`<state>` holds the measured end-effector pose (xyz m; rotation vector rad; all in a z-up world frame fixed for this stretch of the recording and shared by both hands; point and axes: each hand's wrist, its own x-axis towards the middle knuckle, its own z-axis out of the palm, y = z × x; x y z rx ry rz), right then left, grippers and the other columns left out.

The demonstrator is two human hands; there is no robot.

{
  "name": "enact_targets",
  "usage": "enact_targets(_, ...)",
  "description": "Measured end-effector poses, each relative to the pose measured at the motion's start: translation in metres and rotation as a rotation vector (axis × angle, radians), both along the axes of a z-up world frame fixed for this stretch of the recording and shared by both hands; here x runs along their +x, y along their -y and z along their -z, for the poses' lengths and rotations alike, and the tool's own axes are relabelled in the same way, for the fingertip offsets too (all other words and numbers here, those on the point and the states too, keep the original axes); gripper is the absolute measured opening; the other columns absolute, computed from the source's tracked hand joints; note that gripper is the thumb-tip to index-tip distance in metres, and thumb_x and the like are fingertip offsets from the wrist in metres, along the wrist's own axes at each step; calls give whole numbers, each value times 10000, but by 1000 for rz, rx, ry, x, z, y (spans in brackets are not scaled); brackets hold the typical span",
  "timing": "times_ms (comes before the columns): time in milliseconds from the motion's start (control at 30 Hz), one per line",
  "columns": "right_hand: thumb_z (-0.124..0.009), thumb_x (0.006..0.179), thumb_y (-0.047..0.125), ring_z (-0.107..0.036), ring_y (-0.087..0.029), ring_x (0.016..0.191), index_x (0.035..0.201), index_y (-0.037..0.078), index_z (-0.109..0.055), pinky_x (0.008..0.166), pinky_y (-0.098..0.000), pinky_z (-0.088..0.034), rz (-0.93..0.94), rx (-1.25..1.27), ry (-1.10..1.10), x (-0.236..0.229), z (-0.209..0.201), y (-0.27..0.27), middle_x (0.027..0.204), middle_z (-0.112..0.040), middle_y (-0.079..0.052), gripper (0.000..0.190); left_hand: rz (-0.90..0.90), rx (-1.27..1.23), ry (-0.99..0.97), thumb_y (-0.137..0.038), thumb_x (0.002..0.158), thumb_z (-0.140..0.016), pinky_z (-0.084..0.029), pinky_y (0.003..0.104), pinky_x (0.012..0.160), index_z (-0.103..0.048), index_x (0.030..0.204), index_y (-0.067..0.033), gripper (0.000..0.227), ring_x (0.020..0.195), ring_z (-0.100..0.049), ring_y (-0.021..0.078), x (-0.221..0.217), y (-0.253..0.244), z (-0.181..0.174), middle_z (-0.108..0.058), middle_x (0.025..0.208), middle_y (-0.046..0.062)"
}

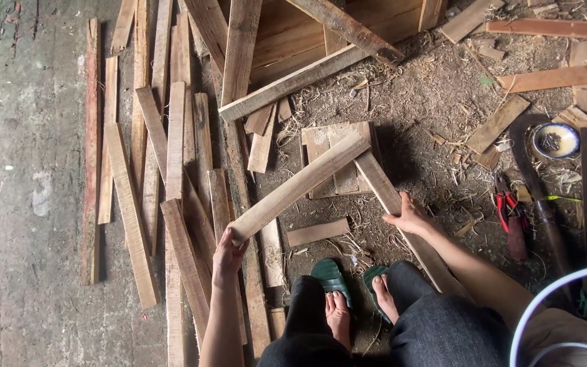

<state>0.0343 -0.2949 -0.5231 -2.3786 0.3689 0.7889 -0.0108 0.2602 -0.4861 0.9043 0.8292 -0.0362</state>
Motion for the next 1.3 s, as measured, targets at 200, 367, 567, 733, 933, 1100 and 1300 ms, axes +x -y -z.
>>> enact_targets(200, -721, 872, 371, -533, -511, 1282, 1533, 201, -374, 1016, -585, -494, 6, 26, 251, 47, -97, -28, 1331, -526, -298, 766, -12, 2, -7, -300, 994, -668, -604, 482, 904, -661, 1318, -182, 345, 946, -685, 275, 2, 8, 5, -669, 1091, 98)
enact_targets(367, -739, 867, 366, -512, -507, 1286, 1576, 222, -297, 1024, -609, -486, -24, -12, 220, 41, -123, -47, 1327, -505, -290, 848, -21, 4, 5, -283, 1000, -659, -606, 472, 879, -665, 1306, -160, 330, 932, -691, 271, 0, 9, -3, -670, 1078, 104)
enact_targets(567, -759, 897, 218, -596, -524, 1156, 1641, 196, -113, 889, -613, -546, -36, 38, 240, 35, -118, -58, 1234, -536, -366, 986, -23, 31, 5, -284, 992, -671, -612, 490, 861, -672, 1296, -159, 328, 944, -686, 290, -7, 19, -21, -673, 1094, 129)
enact_targets(733, -749, 910, 198, -622, -520, 1119, 1641, 161, -104, 826, -584, -566, -58, 38, 281, 50, -132, -64, 1219, -543, -375, 975, -74, 67, -23, -268, 1018, -638, -574, 512, 928, -666, 1306, -152, 312, 991, -654, 296, -16, 39, -22, -638, 1147, 142)
enact_targets(933, -698, 946, 135, -637, -503, 1075, 1651, 260, -8, 797, -583, -566, -21, 68, 289, 73, -122, -71, 1231, -541, -360, 994, -138, 21, -57, -267, 1008, -658, -563, 527, 910, -654, 1305, -168, 313, 1023, -635, 317, -17, 42, -7, -598, 1162, 146)
enact_targets(1100, -670, 950, 214, -638, -461, 1136, 1650, 291, 38, 839, -588, -561, -140, -66, 220, 73, -109, -73, 1277, -549, -291, 998, -170, 12, -96, -289, 984, -688, -582, 518, 870, -679, 1275, -195, 306, 1023, -650, 327, -17, 35, 5, -606, 1154, 157)
enact_targets(1300, -596, 980, 195, -615, -467, 1186, 1651, 243, 58, 899, -611, -532, -147, -89, 146, 77, -102, -73, 1306, -550, -291, 938, -180, 38, -79, -246, 1017, -637, -492, 583, 1025, -649, 1347, -167, 339, 1252, -539, 414, 1, 37, -46, -509, 1369, 288)
